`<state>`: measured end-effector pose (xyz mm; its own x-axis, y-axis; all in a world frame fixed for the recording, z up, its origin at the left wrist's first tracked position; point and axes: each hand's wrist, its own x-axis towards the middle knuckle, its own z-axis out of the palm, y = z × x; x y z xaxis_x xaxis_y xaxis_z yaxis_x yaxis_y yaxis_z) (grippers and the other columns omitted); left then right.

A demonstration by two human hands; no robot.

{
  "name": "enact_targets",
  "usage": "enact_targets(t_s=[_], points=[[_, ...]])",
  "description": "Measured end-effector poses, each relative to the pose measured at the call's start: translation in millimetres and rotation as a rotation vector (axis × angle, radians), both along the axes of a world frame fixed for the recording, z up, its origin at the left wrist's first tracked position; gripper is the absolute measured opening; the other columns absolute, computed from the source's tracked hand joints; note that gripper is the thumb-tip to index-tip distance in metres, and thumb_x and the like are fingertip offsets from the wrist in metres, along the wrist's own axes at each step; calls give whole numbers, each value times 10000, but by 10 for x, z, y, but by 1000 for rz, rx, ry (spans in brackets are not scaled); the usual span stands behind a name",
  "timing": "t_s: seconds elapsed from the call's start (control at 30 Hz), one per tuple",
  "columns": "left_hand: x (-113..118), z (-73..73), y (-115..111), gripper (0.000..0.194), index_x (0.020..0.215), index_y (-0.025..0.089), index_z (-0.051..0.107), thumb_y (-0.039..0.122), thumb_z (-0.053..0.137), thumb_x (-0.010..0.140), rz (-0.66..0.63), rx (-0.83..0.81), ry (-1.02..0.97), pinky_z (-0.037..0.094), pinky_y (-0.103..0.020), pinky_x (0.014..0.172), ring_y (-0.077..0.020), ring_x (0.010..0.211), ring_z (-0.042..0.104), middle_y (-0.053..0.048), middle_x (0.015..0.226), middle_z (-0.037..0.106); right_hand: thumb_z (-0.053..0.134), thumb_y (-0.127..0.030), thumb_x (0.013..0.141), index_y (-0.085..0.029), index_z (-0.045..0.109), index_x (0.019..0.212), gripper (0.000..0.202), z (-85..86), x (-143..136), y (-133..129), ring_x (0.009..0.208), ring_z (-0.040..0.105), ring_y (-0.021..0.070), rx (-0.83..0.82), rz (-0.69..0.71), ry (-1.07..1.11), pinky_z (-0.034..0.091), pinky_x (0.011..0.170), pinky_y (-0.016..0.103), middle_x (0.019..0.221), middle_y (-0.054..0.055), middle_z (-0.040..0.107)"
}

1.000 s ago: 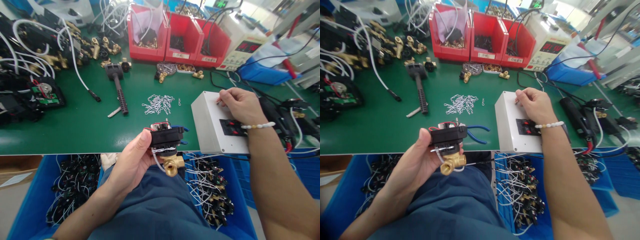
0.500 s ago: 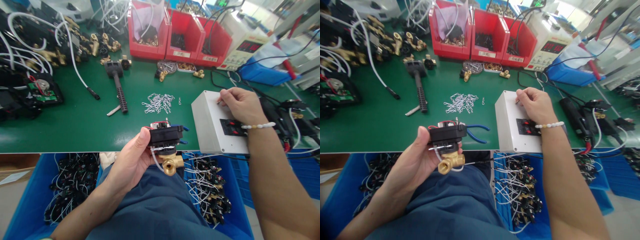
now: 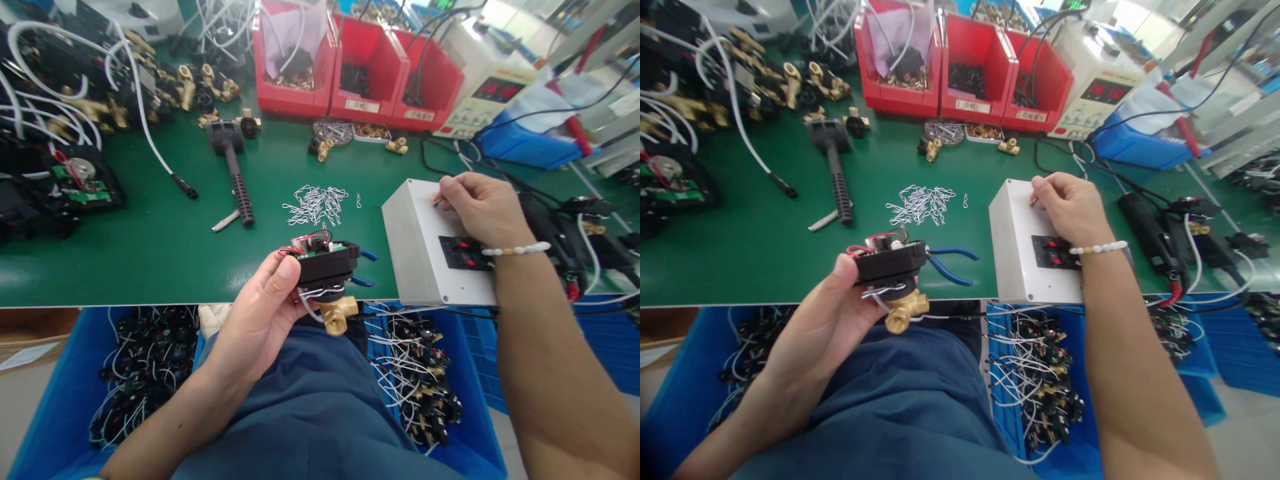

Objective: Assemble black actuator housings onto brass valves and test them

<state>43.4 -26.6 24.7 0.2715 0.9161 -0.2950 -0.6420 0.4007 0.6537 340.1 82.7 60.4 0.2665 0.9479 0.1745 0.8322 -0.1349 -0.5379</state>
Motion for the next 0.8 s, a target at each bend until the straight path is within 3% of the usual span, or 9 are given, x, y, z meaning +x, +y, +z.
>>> enact_targets(t_s=[0.1,0.2,0.37,0.5,0.63,0.8], points=[[1,36,41,361,1081,150,702,466,598,943,18,-112,-53,628,-300,791,-190,831,757,-86,975,777,604,-254,902,-185,636,647,266,0,5,3,586,543,112,6,12,14,393,640,255,594,-16,584],[-3,99,81,446,1015,111,716,445,419,1024,-15,-241,-72,636,-302,720,-180,711,752,-96,803,768,607,-246,907,-183,634,646,270,-5,12,8,586,542,108,-1,1,19,389,642,257,603,-11,588],[-3,127,72,481,1050,100,722,427,369,1041,4,-247,-97,639,-324,766,-199,793,766,-125,870,781,635,-311,905,-188,646,669,267,-63,95,34,583,547,111,28,15,45,395,640,265,629,-3,610],[-2,118,38,504,1027,99,734,443,365,1039,-23,-226,-130,637,-354,816,-212,833,770,-136,911,786,625,-518,894,-192,655,674,394,-127,200,67,580,542,120,66,33,34,402,644,290,626,14,613],[4,151,42,557,907,91,741,418,315,1055,-21,-264,-180,642,-304,747,-186,773,768,-122,855,788,509,-717,875,-196,641,613,598,-167,244,83,559,514,125,101,56,30,400,621,312,611,41,600],[-1,167,46,566,936,90,747,421,304,1059,-12,-238,-169,633,-262,720,-170,754,767,-109,822,787,530,-714,862,-196,670,671,570,-159,224,60,580,540,127,109,92,50,421,644,314,641,47,617]])
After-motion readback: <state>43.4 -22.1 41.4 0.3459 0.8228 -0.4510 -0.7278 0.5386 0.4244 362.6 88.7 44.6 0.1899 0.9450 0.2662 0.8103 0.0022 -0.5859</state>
